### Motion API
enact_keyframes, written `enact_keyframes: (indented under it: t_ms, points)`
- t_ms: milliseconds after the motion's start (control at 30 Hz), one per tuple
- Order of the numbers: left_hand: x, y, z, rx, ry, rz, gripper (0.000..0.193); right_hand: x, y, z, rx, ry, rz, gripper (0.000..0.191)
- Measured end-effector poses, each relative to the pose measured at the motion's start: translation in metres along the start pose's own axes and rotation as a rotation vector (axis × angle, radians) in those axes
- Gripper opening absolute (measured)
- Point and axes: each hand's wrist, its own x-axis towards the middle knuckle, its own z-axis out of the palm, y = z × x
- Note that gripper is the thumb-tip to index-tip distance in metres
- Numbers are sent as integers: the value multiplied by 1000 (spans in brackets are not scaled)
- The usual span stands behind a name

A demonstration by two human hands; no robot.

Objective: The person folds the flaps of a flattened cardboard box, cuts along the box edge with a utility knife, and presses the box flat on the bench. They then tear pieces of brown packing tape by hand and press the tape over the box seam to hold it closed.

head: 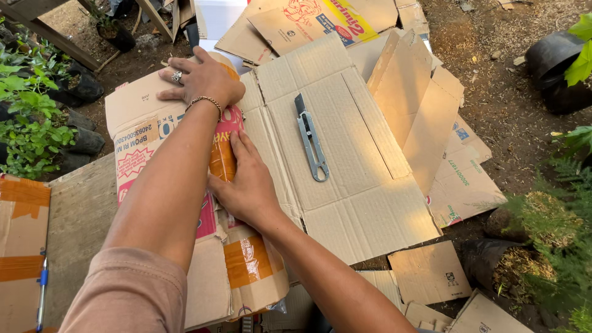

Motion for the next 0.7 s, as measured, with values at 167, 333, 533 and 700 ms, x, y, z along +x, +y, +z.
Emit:
enact_keyframes:
  t_ms: [167, 333, 533, 700]
  points:
    - [-3, 4, -2, 8, 29, -27, 106, 7, 14, -33, -199, 202, 77, 50]
    - [-7, 4, -3, 1, 23, -30, 105, 27, 47, -72, -733, 443, -42, 55]
    - [-9, 3, -5, 10, 31, -13, 107, 50, 53, -88, -728, 168, 183, 44]
    - [-11, 2, -5, 14, 42, -38, 103, 50, 46, -108, -667, 5, 211, 24]
